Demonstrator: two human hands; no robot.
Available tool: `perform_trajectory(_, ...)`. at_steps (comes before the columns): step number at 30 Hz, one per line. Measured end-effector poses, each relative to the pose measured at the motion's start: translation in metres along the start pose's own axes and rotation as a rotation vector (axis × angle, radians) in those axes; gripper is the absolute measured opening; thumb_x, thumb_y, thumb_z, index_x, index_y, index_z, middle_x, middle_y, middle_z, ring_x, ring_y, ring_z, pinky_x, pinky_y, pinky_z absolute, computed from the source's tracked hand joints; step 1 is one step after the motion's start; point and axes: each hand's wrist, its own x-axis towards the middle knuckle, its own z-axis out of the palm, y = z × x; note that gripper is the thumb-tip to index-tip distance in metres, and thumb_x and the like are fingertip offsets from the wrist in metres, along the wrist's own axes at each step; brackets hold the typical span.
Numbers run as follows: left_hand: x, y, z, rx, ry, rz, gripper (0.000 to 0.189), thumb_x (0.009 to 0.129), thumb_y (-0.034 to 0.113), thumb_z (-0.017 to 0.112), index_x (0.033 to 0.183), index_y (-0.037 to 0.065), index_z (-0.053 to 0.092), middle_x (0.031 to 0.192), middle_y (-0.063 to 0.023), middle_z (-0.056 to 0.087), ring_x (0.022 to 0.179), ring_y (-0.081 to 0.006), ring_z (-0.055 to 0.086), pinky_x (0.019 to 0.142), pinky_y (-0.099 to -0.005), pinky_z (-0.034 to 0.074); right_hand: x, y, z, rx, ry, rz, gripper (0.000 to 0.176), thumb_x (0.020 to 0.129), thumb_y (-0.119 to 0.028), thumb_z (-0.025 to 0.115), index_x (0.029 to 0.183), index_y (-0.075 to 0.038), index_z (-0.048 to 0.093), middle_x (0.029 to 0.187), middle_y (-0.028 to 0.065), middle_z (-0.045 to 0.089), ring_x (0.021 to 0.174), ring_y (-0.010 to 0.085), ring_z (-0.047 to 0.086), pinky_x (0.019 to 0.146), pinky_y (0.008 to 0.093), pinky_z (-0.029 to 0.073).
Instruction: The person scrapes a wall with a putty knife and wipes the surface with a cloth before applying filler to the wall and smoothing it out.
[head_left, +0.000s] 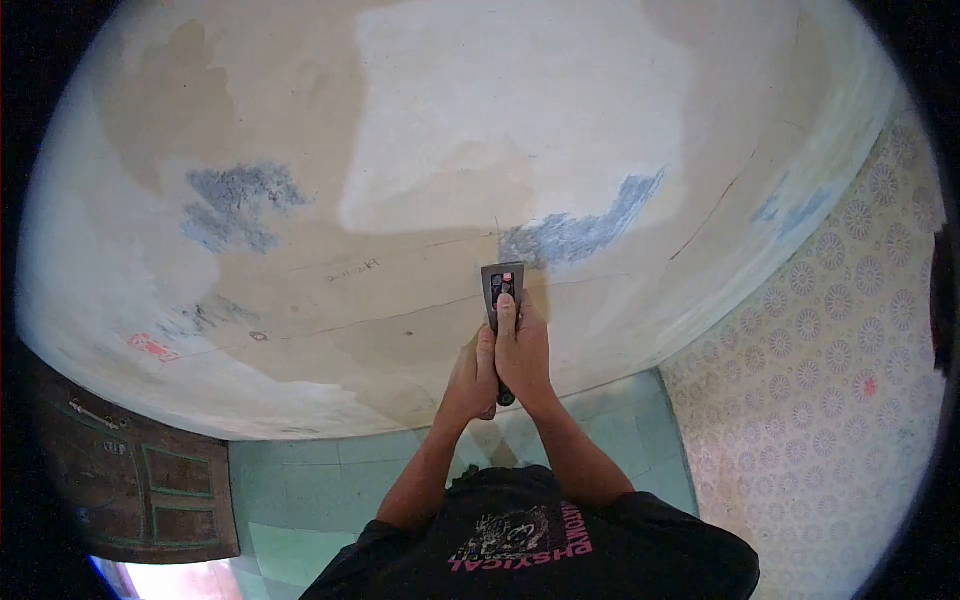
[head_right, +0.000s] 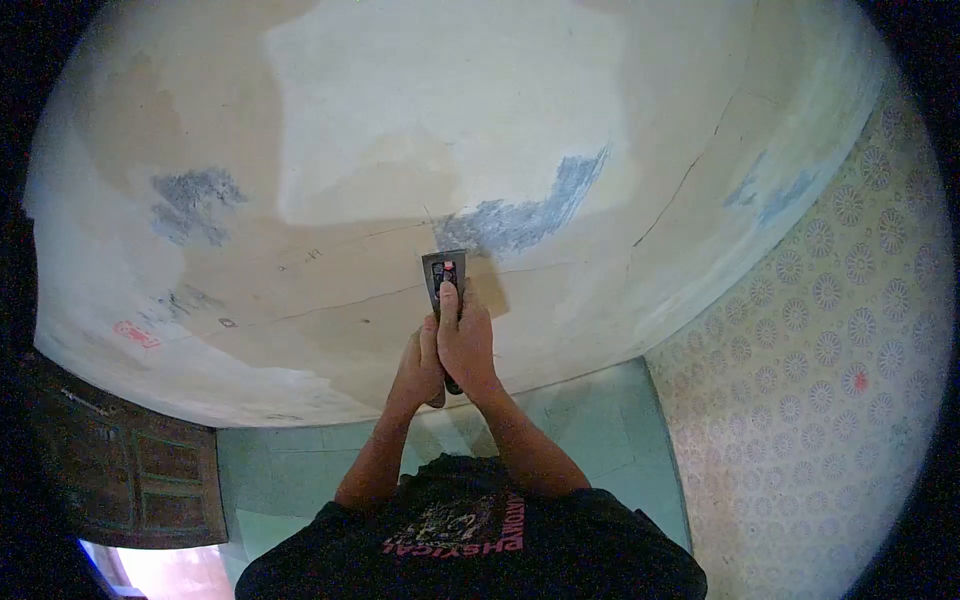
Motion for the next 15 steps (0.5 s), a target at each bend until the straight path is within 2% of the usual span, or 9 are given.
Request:
perform_trajectory(1,-0.001,-0.003,0.002,0.0,0.0,0.005,0.046,0.106,0.032,0.025,0.106,-0.003,0.055,0.09,-0.0294,0.062,0.083,-0.0476,0.059,0.077,-0.0499,0.045,0.0,-0.003,0.0,0.018,-0.004,0.023,0.036,0.103,-0.031,0.043,0.096,0.002,0.056,0.074,0.0184,0.058,0.066,0.0308,0.056,0.063,0.0408,0.044)
perform_trajectory(3,-0.011,-0.012,0.005,0.176,0.084,0.133,0.046,0.106,0.032,0.025,0.106,-0.003,0.055,0.089,-0.0291,0.062,0.081,-0.0472,0.06,0.075,-0.0511,0.045,-0.002,0.007,0.004,0.009,0.02,-0.01,0.037,0.103,-0.031,0.042,0.096,0.002,0.056,0.073,0.0183,0.058,0.066,0.0308,0.056,0.063,0.0408,0.044)
perform_trajectory(8,-0.007,-0.019,0.006,0.242,0.09,0.221,0.046,0.105,0.032,0.024,0.109,-0.002,0.055,0.09,-0.03,0.062,0.084,-0.0492,0.06,0.075,-0.0527,0.045,-0.001,0.016,0.004,0.004,0.036,-0.033,0.038,0.103,-0.031,0.042,0.094,0.002,0.056,0.074,0.018,0.058,0.067,0.0303,0.056,0.064,0.0409,0.045)
perform_trajectory(10,-0.006,-0.031,0.007,0.285,0.106,0.223,0.046,0.105,0.032,0.024,0.11,-0.002,0.055,0.09,-0.0302,0.063,0.085,-0.0501,0.06,0.075,-0.0531,0.045,-0.004,0.016,0.004,0.035,-0.014,0.011,0.039,0.103,-0.032,0.043,0.097,0.004,0.055,0.076,0.0253,0.058,0.071,0.0424,0.058,0.065,0.0479,0.044)
perform_trajectory(14,0.005,-0.049,0.005,0.421,0.168,0.316,0.045,0.105,0.031,0.024,0.112,0.0,0.056,0.092,-0.0298,0.063,0.087,-0.0511,0.06,0.077,-0.0537,0.046,0.006,0.013,0.009,0.06,0.039,-0.028,0.04,0.103,-0.033,0.044,0.096,0.005,0.056,0.075,0.0253,0.058,0.071,0.0418,0.058,0.065,0.0476,0.044)
perform_trajectory(15,0.01,-0.048,0.003,0.496,0.193,0.345,0.046,0.105,0.031,0.023,0.112,0.0,0.056,0.094,-0.0294,0.064,0.089,-0.0508,0.06,0.078,-0.0534,0.046,0.011,-0.004,0.005,0.031,0.03,-0.022,0.039,0.103,-0.032,0.043,0.097,0.004,0.057,0.075,0.0224,0.058,0.069,0.0369,0.057,0.064,0.0449,0.044)
